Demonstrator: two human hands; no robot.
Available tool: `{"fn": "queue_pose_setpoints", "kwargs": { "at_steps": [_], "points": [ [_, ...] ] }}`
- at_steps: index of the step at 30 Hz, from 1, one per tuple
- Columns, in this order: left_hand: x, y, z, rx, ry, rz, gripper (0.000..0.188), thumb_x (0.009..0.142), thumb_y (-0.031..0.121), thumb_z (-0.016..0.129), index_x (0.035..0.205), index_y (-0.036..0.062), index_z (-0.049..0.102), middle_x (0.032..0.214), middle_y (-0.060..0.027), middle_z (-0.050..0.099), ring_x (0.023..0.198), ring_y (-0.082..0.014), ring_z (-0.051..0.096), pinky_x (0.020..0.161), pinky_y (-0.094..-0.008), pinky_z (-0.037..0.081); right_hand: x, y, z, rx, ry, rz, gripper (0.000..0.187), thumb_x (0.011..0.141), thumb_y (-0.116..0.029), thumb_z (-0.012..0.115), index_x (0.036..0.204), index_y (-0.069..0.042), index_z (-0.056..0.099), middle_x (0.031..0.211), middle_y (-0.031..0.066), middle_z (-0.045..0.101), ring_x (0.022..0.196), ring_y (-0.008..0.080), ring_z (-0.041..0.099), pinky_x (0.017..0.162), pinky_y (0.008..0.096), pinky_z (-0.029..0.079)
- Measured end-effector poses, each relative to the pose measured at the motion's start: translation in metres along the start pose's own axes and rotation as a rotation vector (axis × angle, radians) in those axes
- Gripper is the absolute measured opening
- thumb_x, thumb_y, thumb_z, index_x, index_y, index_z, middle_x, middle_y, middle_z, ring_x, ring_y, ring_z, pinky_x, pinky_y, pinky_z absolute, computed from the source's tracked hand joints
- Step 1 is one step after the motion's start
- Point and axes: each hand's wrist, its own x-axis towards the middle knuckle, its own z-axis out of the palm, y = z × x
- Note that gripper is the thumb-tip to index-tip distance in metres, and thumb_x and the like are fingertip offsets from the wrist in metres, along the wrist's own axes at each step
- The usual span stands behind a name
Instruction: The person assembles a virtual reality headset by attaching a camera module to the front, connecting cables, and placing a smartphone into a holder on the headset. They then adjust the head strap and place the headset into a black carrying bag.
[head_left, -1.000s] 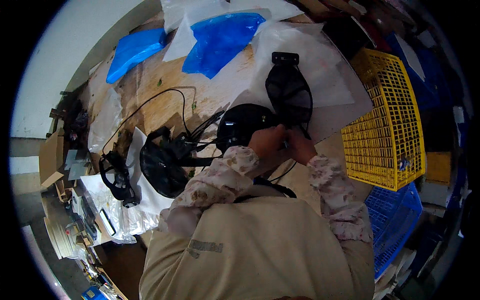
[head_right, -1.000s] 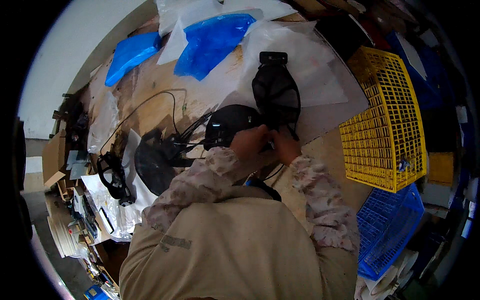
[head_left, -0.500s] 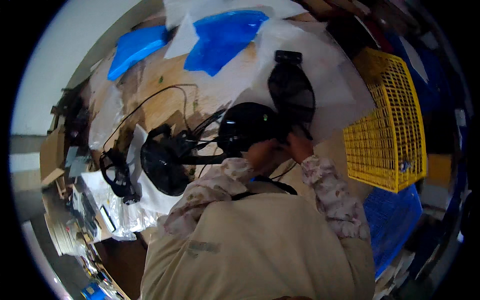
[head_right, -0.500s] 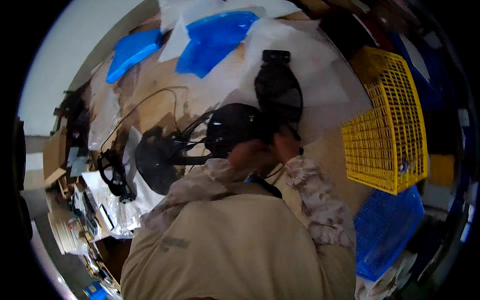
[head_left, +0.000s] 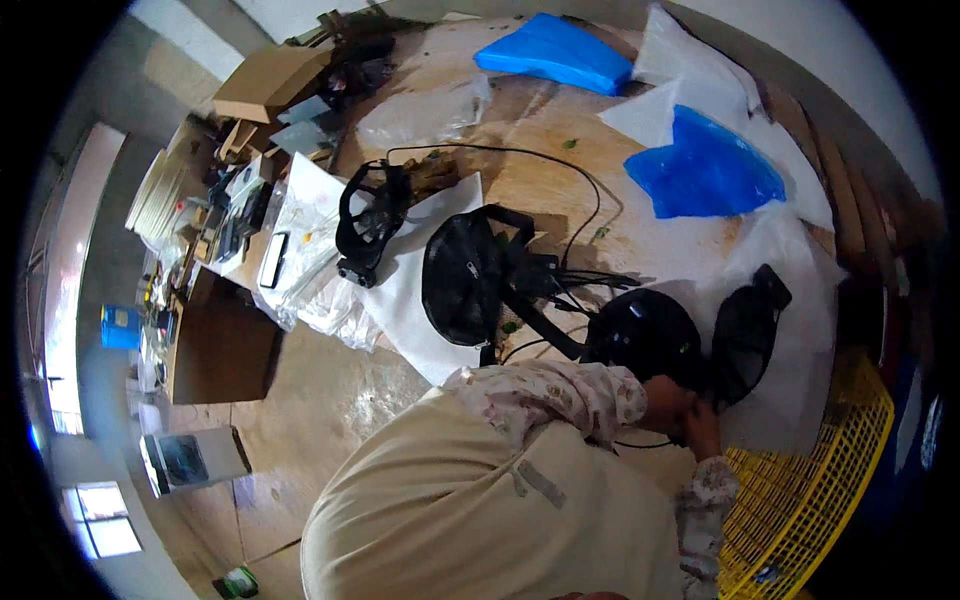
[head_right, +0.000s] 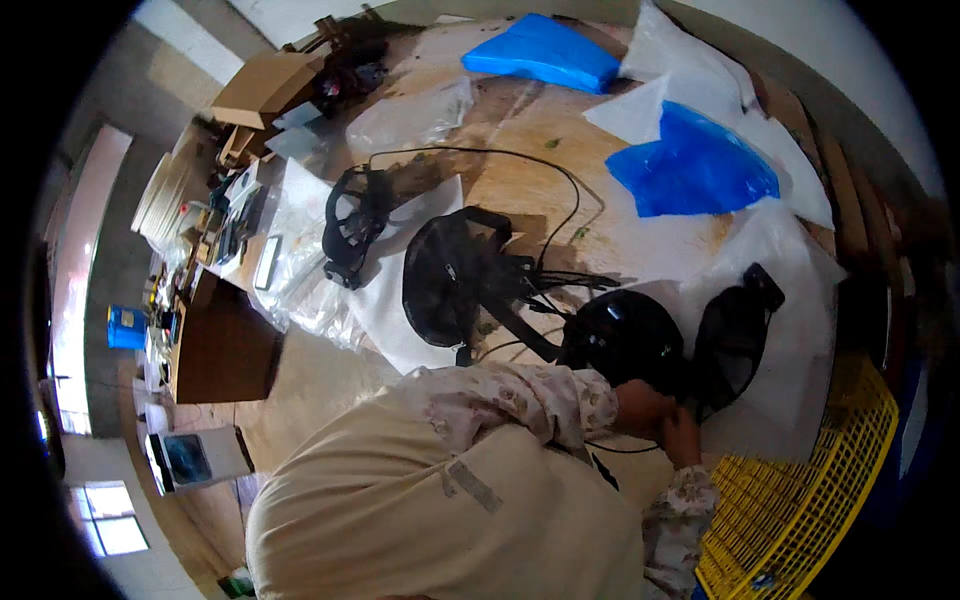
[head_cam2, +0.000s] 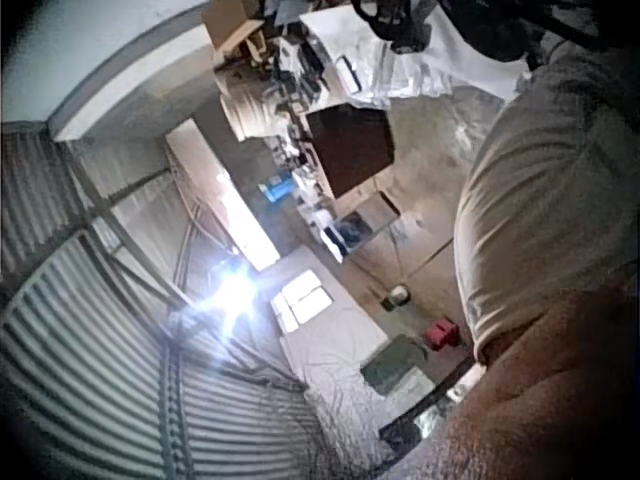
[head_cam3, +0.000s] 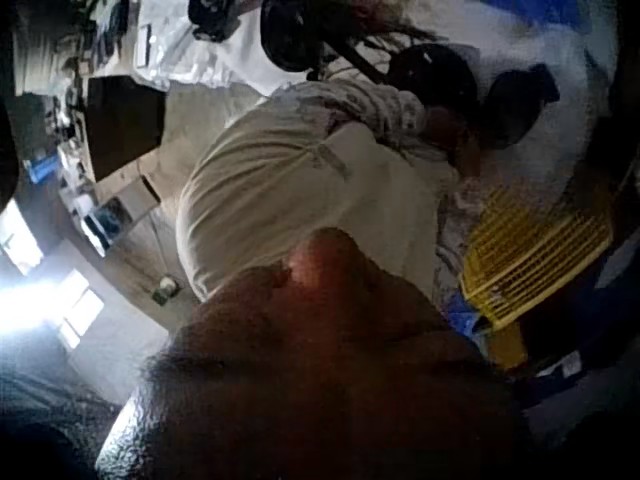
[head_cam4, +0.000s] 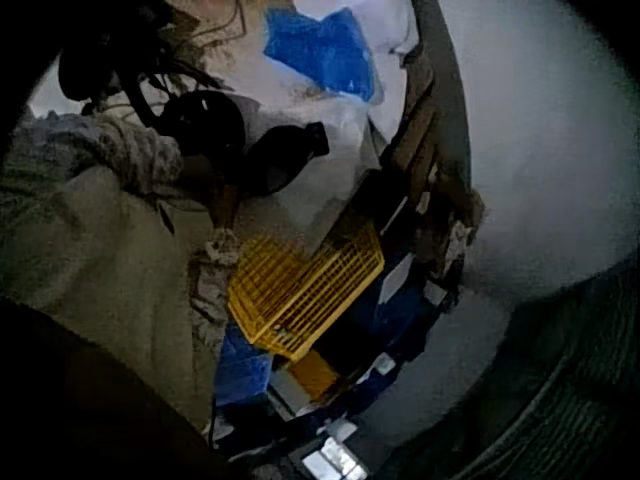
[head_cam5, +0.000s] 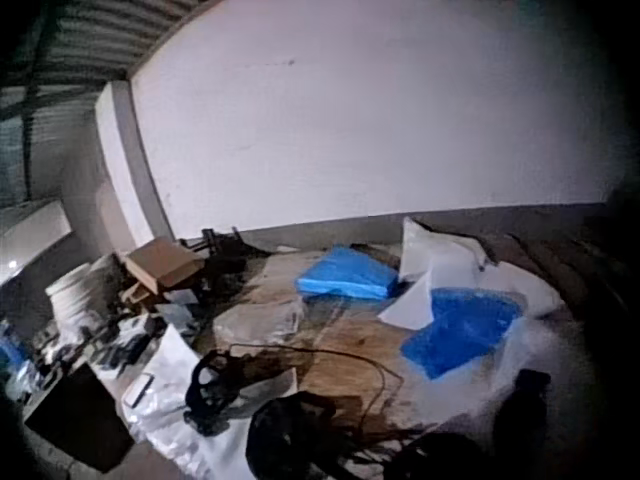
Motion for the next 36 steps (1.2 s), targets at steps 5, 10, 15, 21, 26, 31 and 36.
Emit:
{"fn": "queue_pose_setpoints", "kwargs": {
  "at_steps": [5,10,15,21,26,31,36],
  "points": [
    [0.006,-0.009,0.009,-0.019,0.036,0.082,0.042,0.074,0.036,0.068,0.097,0.0012,0.061,0.084,-0.0191,0.066,0.077,-0.0365,0.066,0.067,-0.0460,0.053,-0.008,-0.008,-0.006,-0.183,-0.018,-0.083,0.041,0.091,-0.033,0.049,0.121,-0.006,0.054,0.104,0.0266,0.062,0.095,0.0453,0.059,0.079,0.0495,0.045],
    [-0.010,0.008,-0.025,-0.048,0.014,0.009,0.036,0.075,0.033,0.066,0.097,0.0049,0.064,0.089,-0.0164,0.067,0.085,-0.0346,0.066,0.073,-0.0447,0.053,-0.008,-0.020,-0.002,-0.161,-0.009,0.066,0.040,0.091,-0.026,0.047,0.128,-0.013,0.050,0.110,0.0251,0.060,0.097,0.0460,0.057,0.082,0.0505,0.046],
    [-0.007,0.015,-0.036,-0.168,-0.001,-0.062,0.030,0.075,0.029,0.064,0.094,0.0048,0.065,0.088,-0.0168,0.067,0.087,-0.0351,0.065,0.078,-0.0442,0.052,-0.014,-0.022,-0.010,-0.170,0.101,-0.079,0.035,0.087,-0.023,0.051,0.121,-0.013,0.050,0.107,0.0225,0.062,0.093,0.0446,0.060,0.081,0.0514,0.046],
    [-0.001,0.005,-0.021,-0.341,0.106,-0.010,0.028,0.077,0.025,0.062,0.095,0.0036,0.065,0.089,-0.0212,0.066,0.086,-0.0391,0.064,0.079,-0.0450,0.050,-0.012,-0.035,-0.005,-0.413,0.144,0.046,0.030,0.086,-0.022,0.054,0.115,-0.013,0.050,0.096,0.0190,0.064,0.086,0.0419,0.061,0.074,0.0503,0.048],
    [-0.017,0.040,-0.057,-0.392,0.192,-0.146,0.024,0.079,0.022,0.061,0.095,0.0046,0.061,0.087,-0.0244,0.063,0.085,-0.0386,0.064,0.075,-0.0448,0.049,-0.022,-0.031,-0.013,-0.311,0.255,-0.281,0.023,0.087,-0.020,0.055,0.108,-0.012,0.053,0.087,0.0181,0.065,0.076,0.0412,0.062,0.064,0.0508,0.048],
    [-0.012,0.003,-0.020,-0.365,0.234,-0.133,0.019,0.082,0.019,0.059,0.092,0.0073,0.048,0.078,-0.0229,0.061,0.077,-0.0392,0.063,0.063,-0.0464,0.047,-0.022,-0.021,0.000,-0.295,0.243,-0.276,0.032,0.086,-0.020,0.058,0.117,-0.014,0.053,0.089,0.0210,0.064,0.078,0.0425,0.062,0.065,0.0519,0.049],
    [-0.008,0.013,-0.022,-0.300,0.201,-0.050,0.024,0.083,0.020,0.058,0.100,0.0090,0.046,0.079,-0.0202,0.062,0.075,-0.0419,0.062,0.062,-0.0486,0.047,-0.016,-0.011,0.009,-0.339,0.320,-0.247,0.017,0.088,-0.023,0.056,0.097,-0.009,0.053,0.074,0.0195,0.062,0.068,0.0408,0.061,0.056,0.0499,0.048]
  ]
}}
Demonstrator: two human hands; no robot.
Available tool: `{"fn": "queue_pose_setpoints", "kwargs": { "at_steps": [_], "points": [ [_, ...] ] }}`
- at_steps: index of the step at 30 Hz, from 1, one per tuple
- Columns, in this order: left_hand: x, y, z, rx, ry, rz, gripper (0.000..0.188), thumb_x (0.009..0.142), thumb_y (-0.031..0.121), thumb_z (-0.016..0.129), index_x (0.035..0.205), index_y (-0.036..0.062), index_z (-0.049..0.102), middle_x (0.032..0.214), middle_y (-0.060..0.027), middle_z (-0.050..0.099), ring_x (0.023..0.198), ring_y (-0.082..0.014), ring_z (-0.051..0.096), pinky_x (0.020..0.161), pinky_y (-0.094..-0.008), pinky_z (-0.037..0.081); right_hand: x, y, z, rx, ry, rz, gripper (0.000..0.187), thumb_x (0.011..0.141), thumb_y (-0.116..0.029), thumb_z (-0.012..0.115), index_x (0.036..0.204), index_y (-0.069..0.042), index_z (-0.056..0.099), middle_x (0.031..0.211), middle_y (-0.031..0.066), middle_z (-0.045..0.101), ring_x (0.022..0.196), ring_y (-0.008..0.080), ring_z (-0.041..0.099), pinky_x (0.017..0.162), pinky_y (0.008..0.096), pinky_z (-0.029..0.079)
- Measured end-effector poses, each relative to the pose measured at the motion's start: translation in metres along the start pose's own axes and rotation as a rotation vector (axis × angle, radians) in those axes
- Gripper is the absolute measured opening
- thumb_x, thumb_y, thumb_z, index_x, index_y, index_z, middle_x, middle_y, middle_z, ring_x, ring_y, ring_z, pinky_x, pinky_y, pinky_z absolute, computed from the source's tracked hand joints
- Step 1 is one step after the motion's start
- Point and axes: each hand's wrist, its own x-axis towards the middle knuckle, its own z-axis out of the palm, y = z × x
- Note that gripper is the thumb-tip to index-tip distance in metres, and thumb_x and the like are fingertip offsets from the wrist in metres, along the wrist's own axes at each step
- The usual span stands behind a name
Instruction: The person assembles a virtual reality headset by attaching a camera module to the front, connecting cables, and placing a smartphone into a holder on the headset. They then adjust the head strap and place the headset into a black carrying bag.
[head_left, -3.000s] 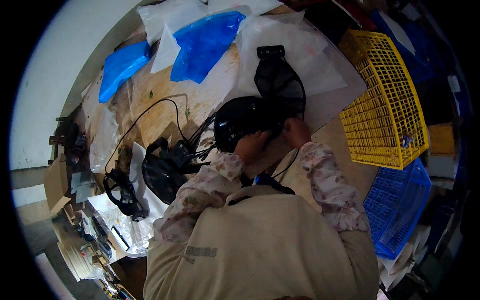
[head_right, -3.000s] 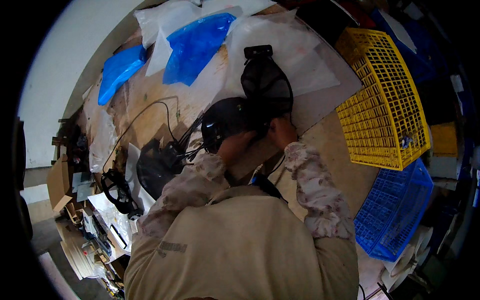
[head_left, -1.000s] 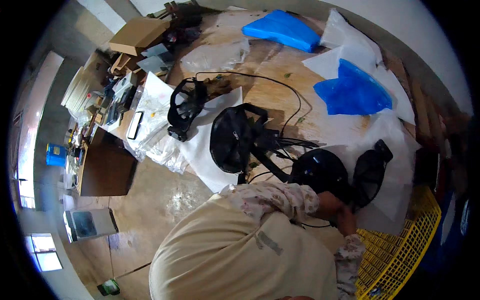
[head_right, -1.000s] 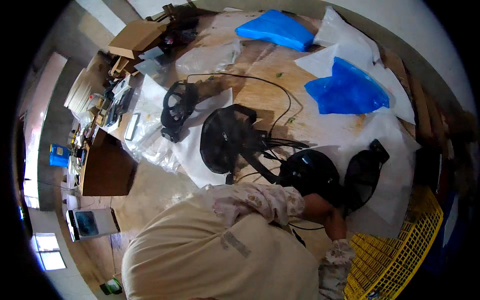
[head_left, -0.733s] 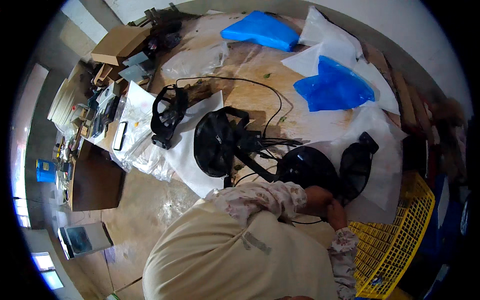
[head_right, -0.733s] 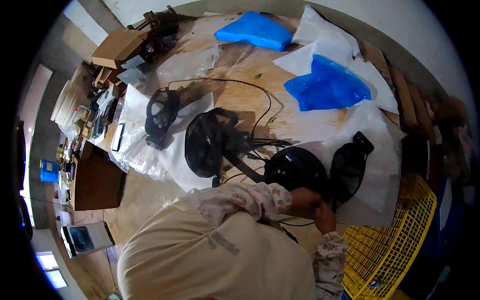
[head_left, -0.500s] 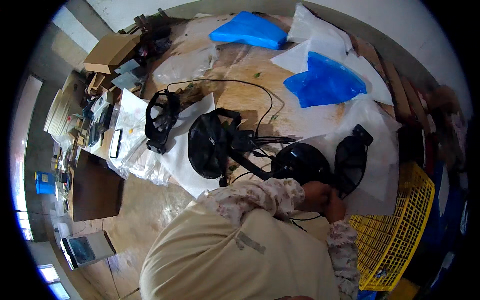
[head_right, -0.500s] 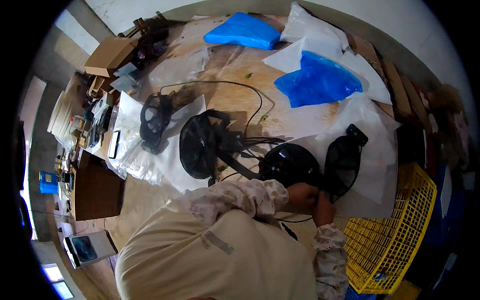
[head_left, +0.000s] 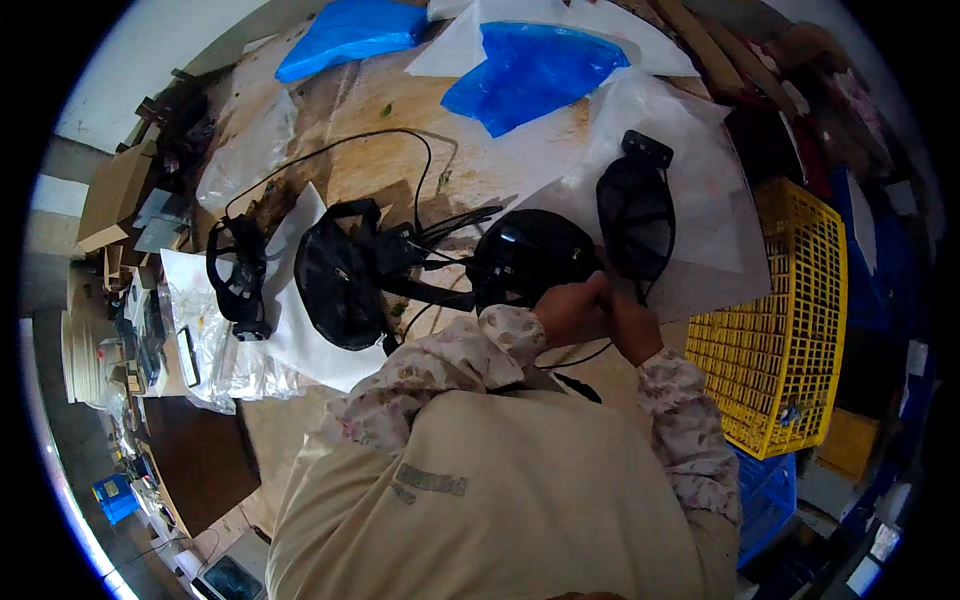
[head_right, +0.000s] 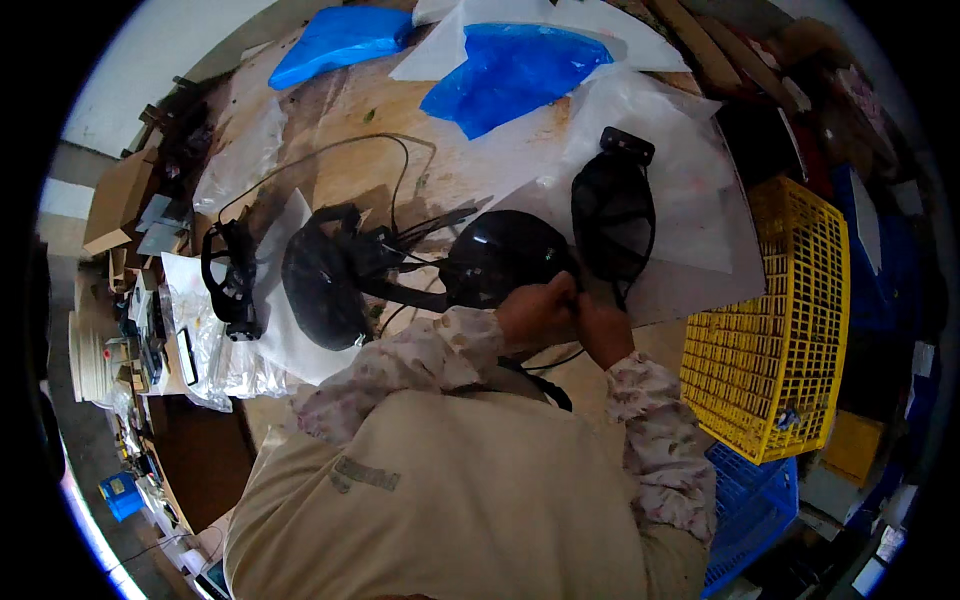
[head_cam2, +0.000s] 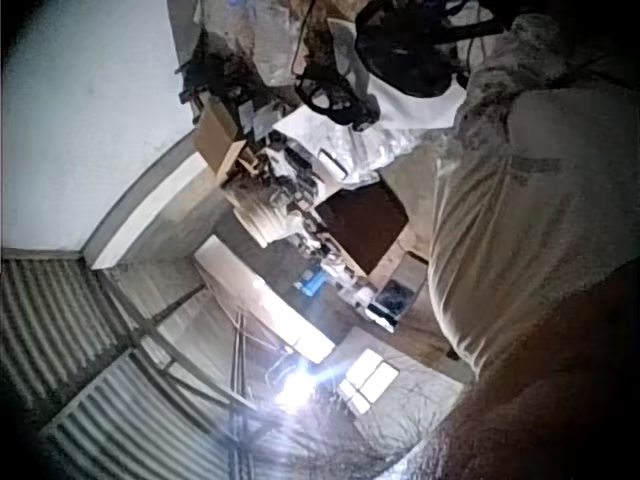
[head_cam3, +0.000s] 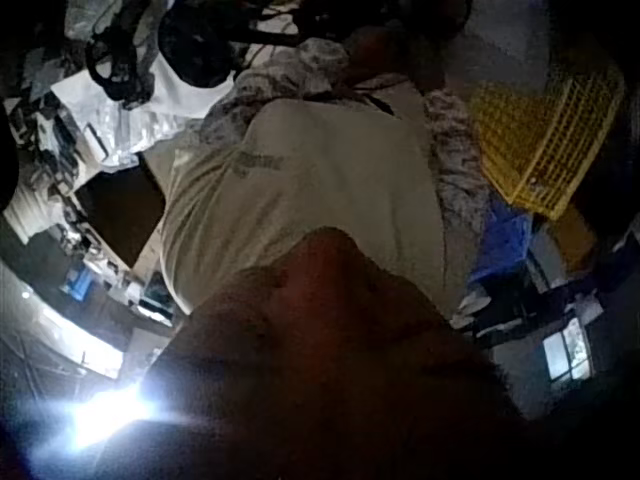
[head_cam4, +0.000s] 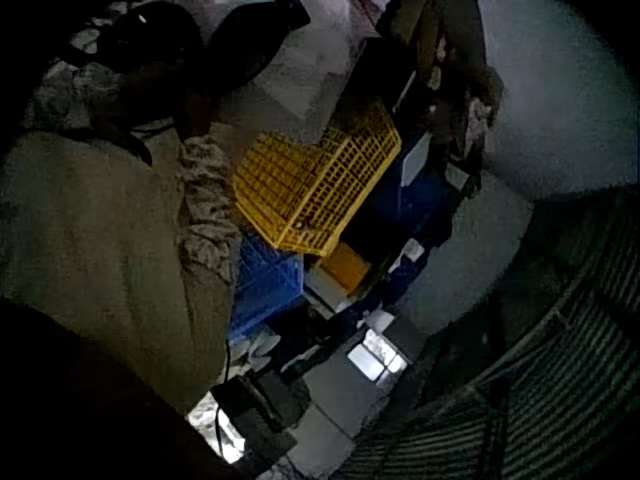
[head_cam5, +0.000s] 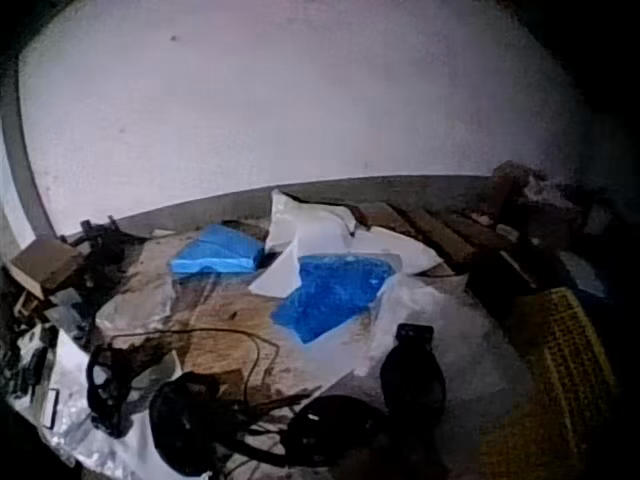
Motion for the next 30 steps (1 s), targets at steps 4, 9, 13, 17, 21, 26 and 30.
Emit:
{"fn": "queue_pose_setpoints", "kwargs": {
  "at_steps": [4,9,13,17,21,26,30],
  "points": [
    [-0.002,0.004,-0.002,0.071,-0.042,-0.033,0.025,0.084,0.024,0.058,0.101,0.0100,0.046,0.081,-0.0187,0.064,0.077,-0.0416,0.063,0.066,-0.0483,0.048,0.001,-0.012,-0.009,0.037,0.033,-0.033,0.018,0.088,-0.025,0.057,0.092,-0.007,0.054,0.070,0.0187,0.062,0.065,0.0398,0.062,0.056,0.0498,0.048],
    [-0.023,0.014,-0.057,0.164,-0.056,-0.135,0.026,0.086,0.027,0.057,0.106,0.0126,0.048,0.083,-0.0176,0.065,0.079,-0.0414,0.064,0.067,-0.0491,0.049,-0.015,0.027,-0.021,-0.059,-0.094,0.075,0.021,0.086,-0.024,0.058,0.101,-0.008,0.058,0.080,0.0175,0.065,0.074,0.0395,0.062,0.065,0.0498,0.049],
    [-0.044,-0.064,-0.062,0.319,-0.073,-0.190,0.027,0.089,0.029,0.054,0.111,0.0151,0.049,0.084,-0.0185,0.065,0.081,-0.0425,0.064,0.068,-0.0504,0.049,-0.025,0.041,-0.026,-0.018,-0.088,0.118,0.026,0.083,-0.025,0.062,0.099,-0.006,0.059,0.083,0.0194,0.065,0.077,0.0393,0.063,0.068,0.0490,0.049],
    [-0.050,-0.067,-0.060,0.347,0.005,-0.232,0.022,0.090,0.025,0.053,0.107,0.0132,0.047,0.084,-0.0205,0.065,0.080,-0.0436,0.063,0.066,-0.0531,0.047,-0.025,0.023,-0.023,-0.052,-0.091,0.098,0.032,0.079,-0.031,0.067,0.099,-0.007,0.060,0.092,0.0166,0.062,0.084,0.0370,0.060,0.074,0.0470,0.047],
    [-0.042,-0.051,-0.060,0.287,-0.018,-0.300,0.021,0.089,0.024,0.052,0.108,0.0149,0.048,0.086,-0.0199,0.065,0.081,-0.0436,0.062,0.066,-0.0502,0.049,-0.005,-0.037,-0.014,-0.103,0.112,-0.194,0.042,0.075,-0.040,0.070,0.099,-0.007,0.058,0.108,0.0145,0.055,0.101,0.0348,0.053,0.080,0.0444,0.044],
    [-0.044,-0.044,-0.065,0.202,0.077,-0.141,0.015,0.091,0.023,0.050,0.102,0.0130,0.050,0.083,-0.0179,0.065,0.081,-0.0419,0.062,0.065,-0.0493,0.048,0.036,-0.064,0.004,-0.073,-0.108,-0.235,0.041,0.077,-0.041,0.069,0.096,-0.007,0.057,0.091,0.0140,0.059,0.084,0.0353,0.059,0.073,0.0443,0.047],
    [-0.030,-0.028,-0.084,0.246,0.127,-0.094,0.016,0.092,0.024,0.050,0.103,0.0131,0.052,0.080,-0.0171,0.064,0.077,-0.0397,0.063,0.063,-0.0466,0.048,0.063,-0.056,-0.022,0.078,-0.339,-0.306,0.036,0.082,-0.040,0.065,0.089,-0.006,0.055,0.077,0.0177,0.061,0.074,0.0377,0.062,0.065,0.0463,0.048]
  ]
}}
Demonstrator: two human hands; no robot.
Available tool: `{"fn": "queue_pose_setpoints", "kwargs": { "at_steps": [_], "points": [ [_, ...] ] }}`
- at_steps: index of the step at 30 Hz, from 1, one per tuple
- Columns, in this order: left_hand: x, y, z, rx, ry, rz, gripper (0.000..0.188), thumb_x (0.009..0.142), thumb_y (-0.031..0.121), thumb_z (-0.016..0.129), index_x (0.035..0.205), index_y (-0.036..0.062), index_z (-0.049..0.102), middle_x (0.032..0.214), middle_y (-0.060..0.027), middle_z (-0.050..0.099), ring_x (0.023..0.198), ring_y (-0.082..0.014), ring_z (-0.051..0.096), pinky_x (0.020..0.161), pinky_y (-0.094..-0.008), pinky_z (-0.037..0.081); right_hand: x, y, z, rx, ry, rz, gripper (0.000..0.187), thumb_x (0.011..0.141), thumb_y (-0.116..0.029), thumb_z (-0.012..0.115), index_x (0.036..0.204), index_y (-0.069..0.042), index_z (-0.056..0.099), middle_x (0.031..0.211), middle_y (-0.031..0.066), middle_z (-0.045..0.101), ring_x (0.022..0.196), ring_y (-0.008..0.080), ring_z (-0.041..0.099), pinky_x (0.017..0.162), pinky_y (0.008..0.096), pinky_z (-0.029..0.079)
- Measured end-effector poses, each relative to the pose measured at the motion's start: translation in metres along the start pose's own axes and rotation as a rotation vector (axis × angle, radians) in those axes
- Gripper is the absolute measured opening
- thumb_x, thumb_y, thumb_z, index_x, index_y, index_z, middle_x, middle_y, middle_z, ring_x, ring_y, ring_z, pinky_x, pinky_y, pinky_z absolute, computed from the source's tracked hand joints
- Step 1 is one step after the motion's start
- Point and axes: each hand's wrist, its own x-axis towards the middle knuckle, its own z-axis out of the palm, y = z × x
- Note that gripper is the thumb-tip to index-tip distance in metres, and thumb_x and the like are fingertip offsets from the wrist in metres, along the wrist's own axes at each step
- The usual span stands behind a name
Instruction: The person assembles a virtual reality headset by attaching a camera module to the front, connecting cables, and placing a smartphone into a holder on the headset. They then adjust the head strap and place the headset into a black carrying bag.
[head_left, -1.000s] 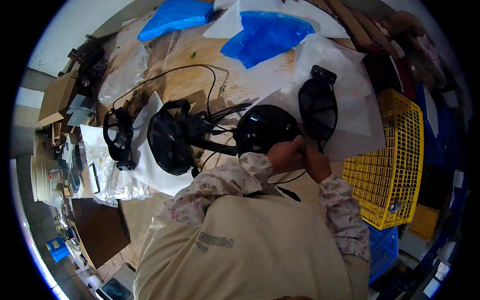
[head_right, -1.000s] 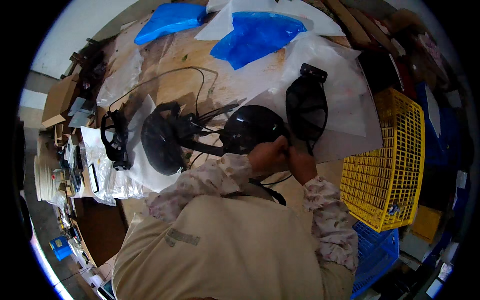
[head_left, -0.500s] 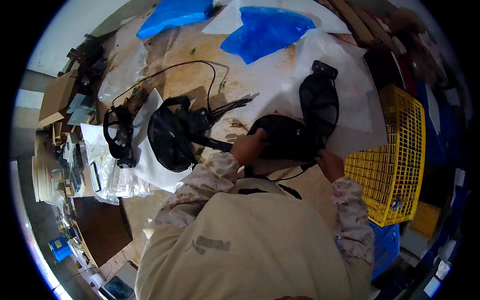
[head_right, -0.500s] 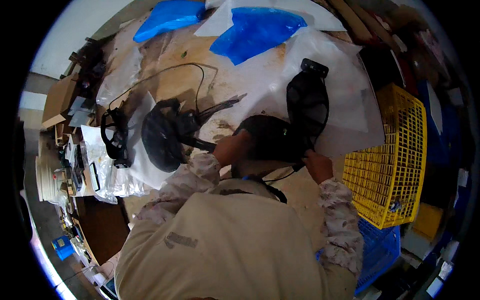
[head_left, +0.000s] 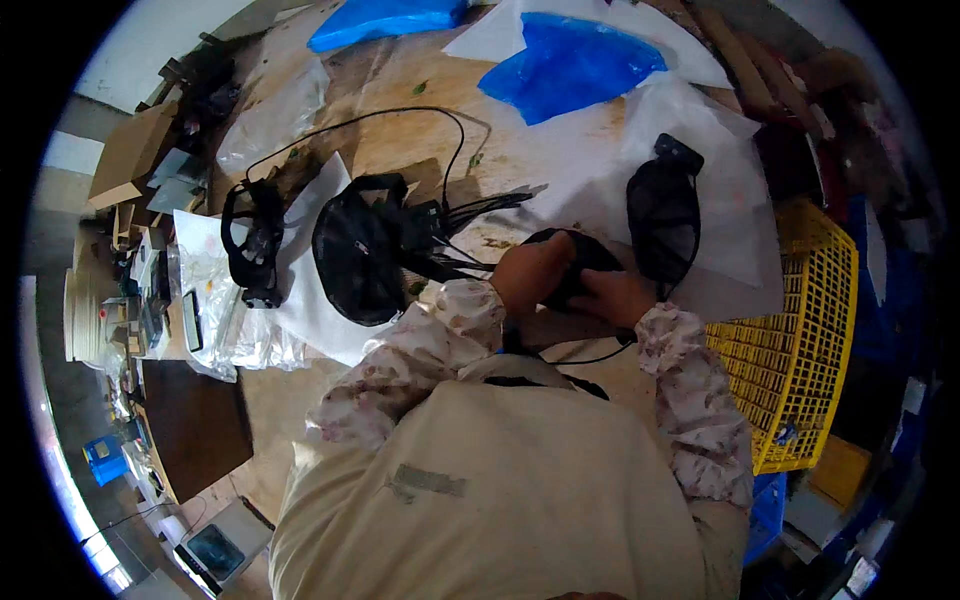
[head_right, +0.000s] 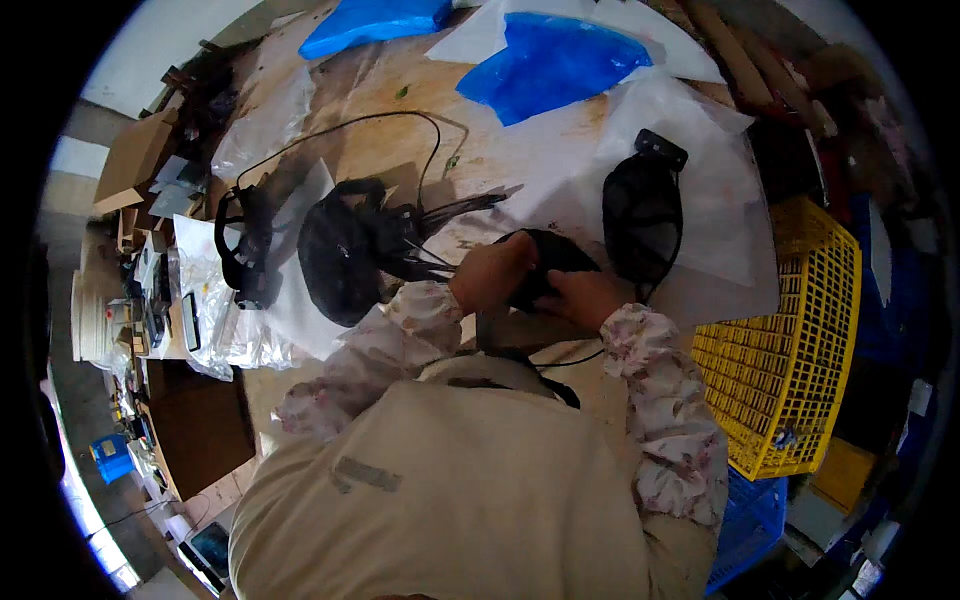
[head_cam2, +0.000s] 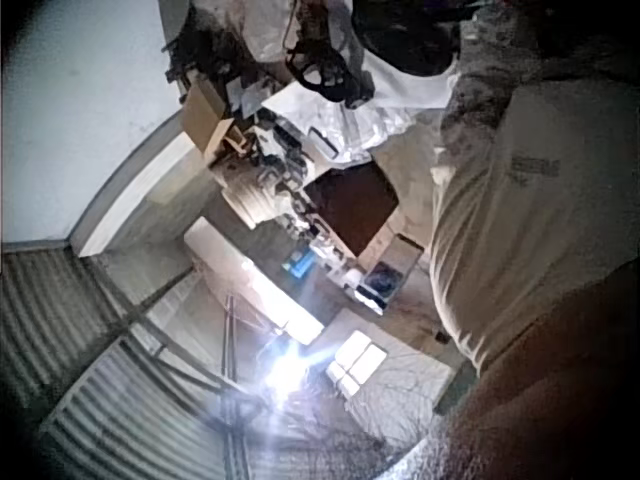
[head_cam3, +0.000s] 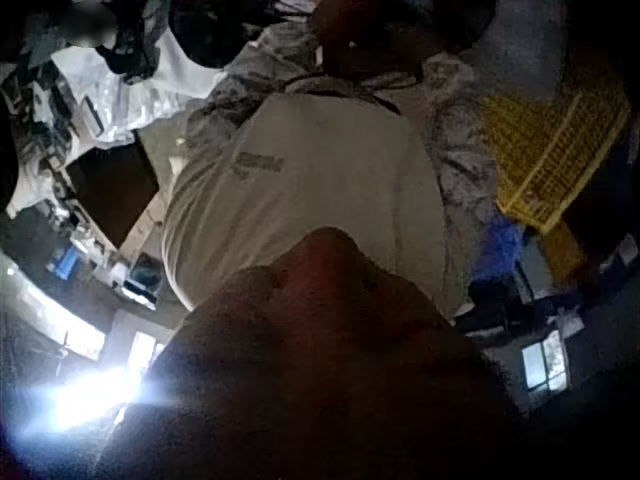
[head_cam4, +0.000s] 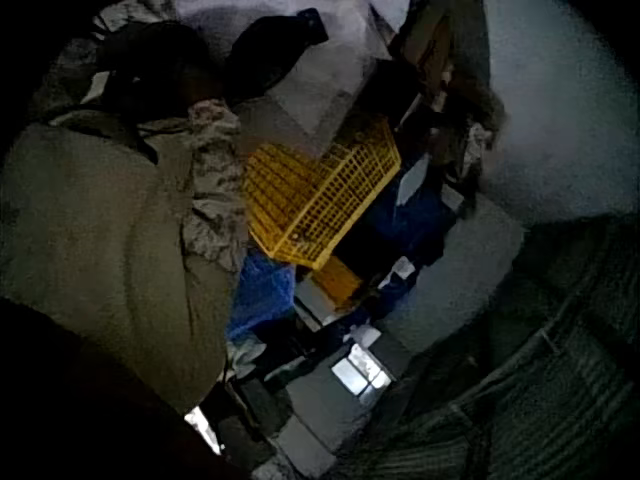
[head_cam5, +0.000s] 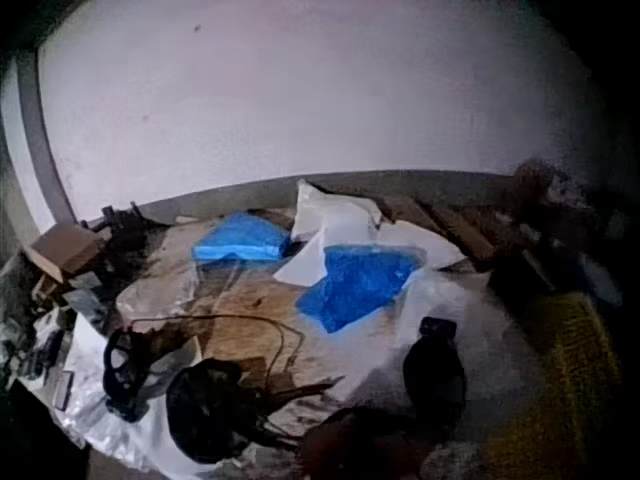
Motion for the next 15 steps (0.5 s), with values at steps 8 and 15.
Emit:
{"fn": "queue_pose_setpoints", "kwargs": {
  "at_steps": [8,15],
  "points": [
    [-0.019,0.008,-0.078,-0.074,0.025,0.095,0.020,0.088,0.016,0.055,0.106,0.0096,0.049,0.080,-0.0173,0.061,0.078,-0.0371,0.062,0.065,-0.0436,0.048,-0.012,-0.033,-0.046,0.055,0.289,-0.059,0.025,0.085,-0.030,0.064,0.083,-0.006,0.057,0.072,0.0167,0.060,0.067,0.0366,0.060,0.057,0.0423,0.046],
    [-0.016,-0.034,-0.059,-0.110,0.215,0.237,0.019,0.087,0.017,0.059,0.102,0.0122,0.049,0.074,-0.0148,0.062,0.073,-0.0374,0.063,0.061,-0.0453,0.049,-0.013,-0.055,-0.043,0.092,0.448,0.009,0.025,0.083,-0.028,0.065,0.079,-0.006,0.054,0.067,0.0176,0.055,0.064,0.0380,0.057,0.054,0.0430,0.043]
  ]
}}
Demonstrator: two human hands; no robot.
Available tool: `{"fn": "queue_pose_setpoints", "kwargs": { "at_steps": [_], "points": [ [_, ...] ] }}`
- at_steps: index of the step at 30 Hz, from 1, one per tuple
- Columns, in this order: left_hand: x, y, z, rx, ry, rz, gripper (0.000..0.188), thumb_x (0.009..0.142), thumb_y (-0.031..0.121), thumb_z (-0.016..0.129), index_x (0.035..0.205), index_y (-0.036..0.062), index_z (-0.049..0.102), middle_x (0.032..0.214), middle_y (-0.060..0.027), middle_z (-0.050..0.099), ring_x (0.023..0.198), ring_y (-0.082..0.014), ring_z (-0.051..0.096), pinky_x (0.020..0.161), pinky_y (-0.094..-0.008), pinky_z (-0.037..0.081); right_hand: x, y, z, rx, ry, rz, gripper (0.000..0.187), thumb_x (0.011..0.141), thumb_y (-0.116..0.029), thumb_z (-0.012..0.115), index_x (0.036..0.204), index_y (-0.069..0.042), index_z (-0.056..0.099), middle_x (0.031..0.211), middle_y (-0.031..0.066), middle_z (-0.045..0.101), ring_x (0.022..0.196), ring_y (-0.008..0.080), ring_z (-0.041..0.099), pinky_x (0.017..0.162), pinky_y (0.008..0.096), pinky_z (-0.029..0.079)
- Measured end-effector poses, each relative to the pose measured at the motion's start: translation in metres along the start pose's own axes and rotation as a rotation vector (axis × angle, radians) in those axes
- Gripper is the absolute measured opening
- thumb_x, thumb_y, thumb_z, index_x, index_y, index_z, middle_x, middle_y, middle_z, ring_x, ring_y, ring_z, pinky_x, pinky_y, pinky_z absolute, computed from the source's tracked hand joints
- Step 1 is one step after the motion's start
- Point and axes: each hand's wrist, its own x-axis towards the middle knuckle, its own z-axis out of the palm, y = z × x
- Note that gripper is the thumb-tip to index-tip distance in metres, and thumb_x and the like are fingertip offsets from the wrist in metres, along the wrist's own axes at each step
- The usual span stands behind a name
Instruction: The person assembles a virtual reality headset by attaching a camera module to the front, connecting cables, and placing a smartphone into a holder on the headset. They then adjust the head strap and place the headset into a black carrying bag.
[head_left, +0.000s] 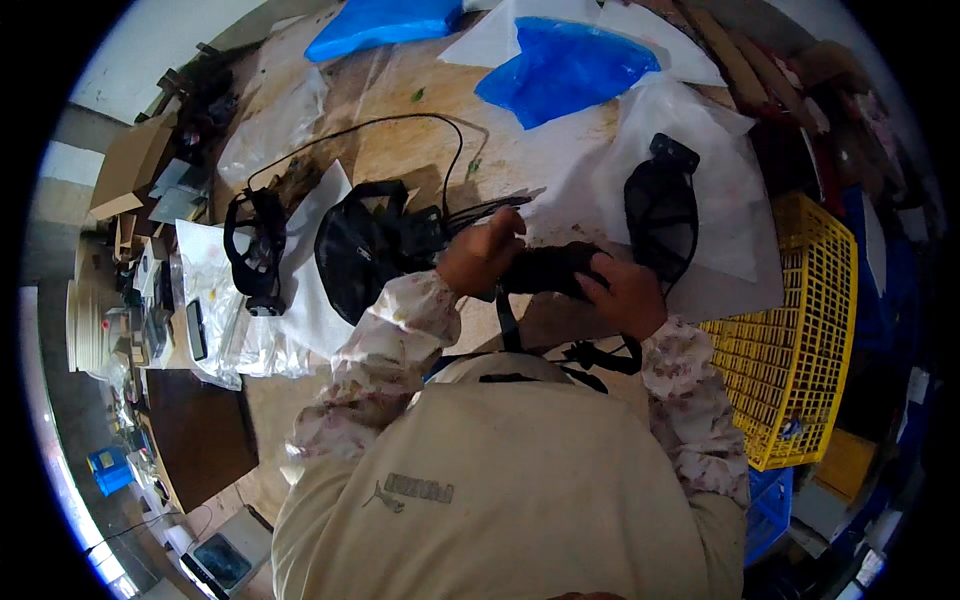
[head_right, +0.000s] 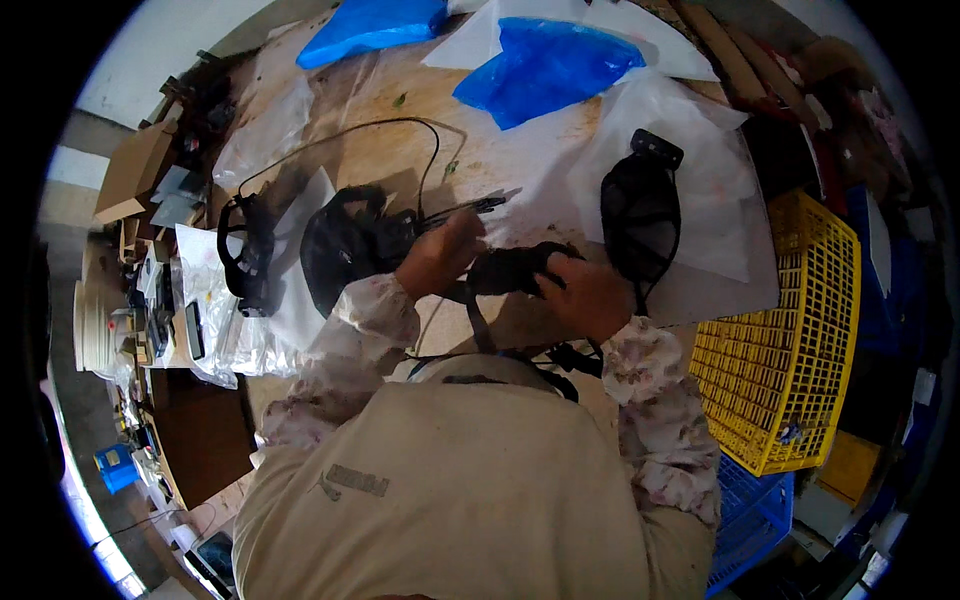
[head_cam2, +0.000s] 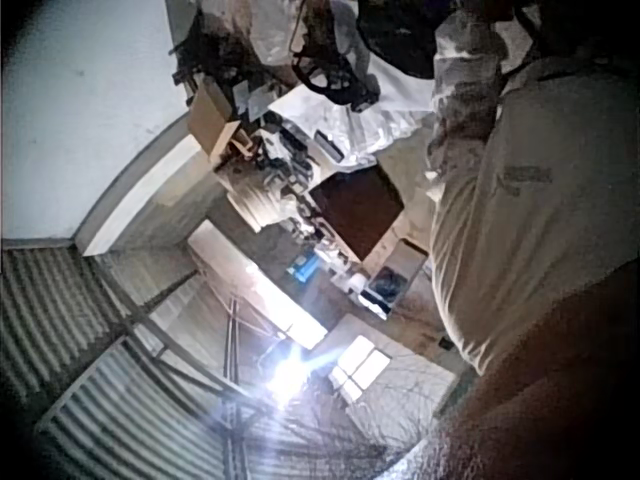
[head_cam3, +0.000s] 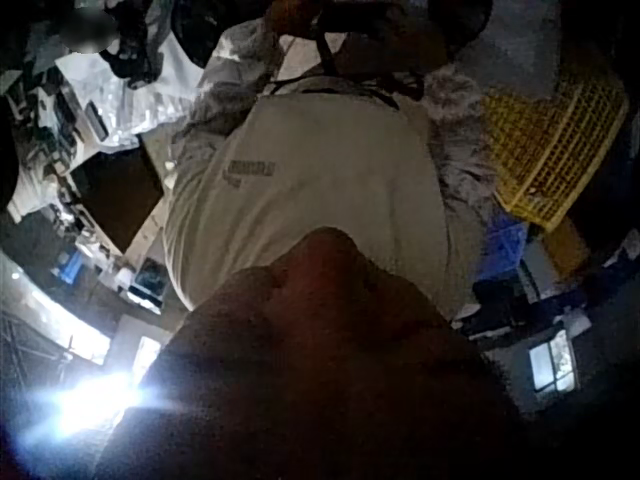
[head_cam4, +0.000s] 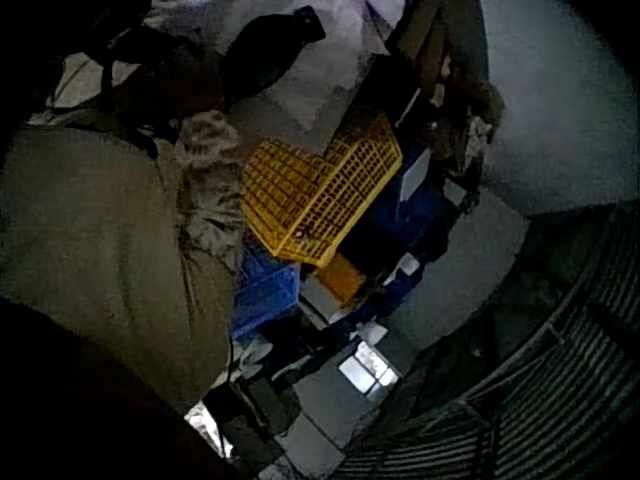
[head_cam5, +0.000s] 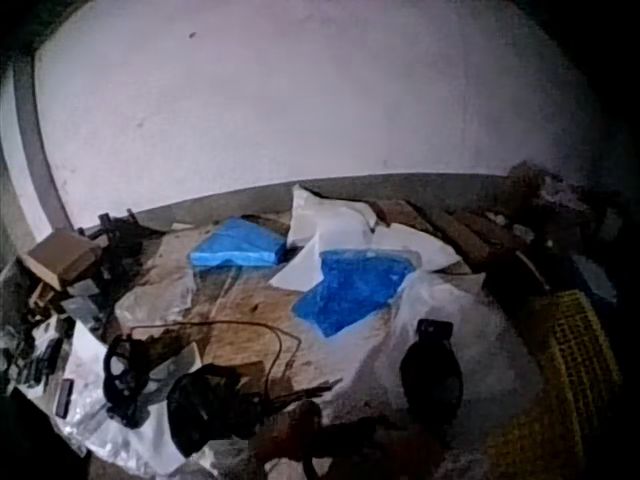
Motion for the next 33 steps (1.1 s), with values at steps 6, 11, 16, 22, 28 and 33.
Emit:
{"fn": "queue_pose_setpoints", "kwargs": {
  "at_steps": [6,11,16,22,28,33],
  "points": [
    [0.047,0.009,-0.001,0.074,-0.115,-0.079,0.012,0.091,0.019,0.055,0.099,0.0122,0.051,0.071,-0.0141,0.062,0.070,-0.0370,0.063,0.059,-0.0453,0.048,0.007,0.024,0.007,-0.093,-0.057,0.076,0.026,0.086,-0.032,0.059,0.082,-0.008,0.052,0.077,0.0167,0.060,0.074,0.0388,0.060,0.060,0.0490,0.047],
    [0.010,-0.011,0.030,0.160,-0.026,-0.118,0.013,0.092,0.021,0.056,0.101,0.0124,0.053,0.076,-0.0143,0.063,0.072,-0.0347,0.064,0.061,-0.0428,0.049,-0.003,0.037,0.033,-0.207,-0.153,0.134,0.022,0.086,-0.029,0.059,0.086,-0.008,0.051,0.079,0.0162,0.062,0.075,0.0396,0.061,0.063,0.0506,0.047],
    [-0.020,-0.027,0.036,-0.010,0.028,-0.161,0.016,0.092,0.024,0.056,0.101,0.0105,0.059,0.081,-0.0147,0.065,0.081,-0.0344,0.064,0.070,-0.0430,0.050,-0.003,0.020,0.039,-0.128,-0.134,0.184,0.023,0.084,-0.029,0.060,0.095,-0.010,0.052,0.076,0.0124,0.061,0.073,0.0371,0.062,0.062,0.0477,0.047],
    [-0.062,-0.057,0.046,-0.047,-0.132,-0.404,0.023,0.092,0.028,0.056,0.104,0.0096,0.063,0.096,-0.0131,0.065,0.087,-0.0338,0.064,0.077,-0.0410,0.050,-0.010,0.013,0.048,-0.196,-0.216,0.076,0.025,0.080,-0.022,0.061,0.098,-0.010,0.049,0.094,0.0131,0.058,0.089,0.0335,0.059,0.071,0.0469,0.047],
    [-0.060,-0.047,0.046,0.028,-0.394,-0.412,0.030,0.088,0.035,0.058,0.101,0.0092,0.065,0.100,-0.0144,0.064,0.092,-0.0349,0.062,0.080,-0.0448,0.048,-0.022,0.009,0.059,-0.208,-0.358,0.105,0.025,0.073,-0.017,0.066,0.089,-0.009,0.049,0.086,0.0106,0.056,0.086,0.0331,0.058,0.070,0.0458,0.047],
    [-0.083,-0.064,0.054,0.196,-0.242,-0.223,0.034,0.078,0.038,0.066,0.098,0.0106,0.067,0.098,-0.0144,0.065,0.092,-0.0342,0.062,0.079,-0.0455,0.048,-0.028,0.012,0.066,-0.176,-0.307,0.043,0.025,0.072,-0.017,0.068,0.087,-0.009,0.050,0.083,0.0114,0.055,0.083,0.0340,0.058,0.068,0.0456,0.046]
  ]
}}
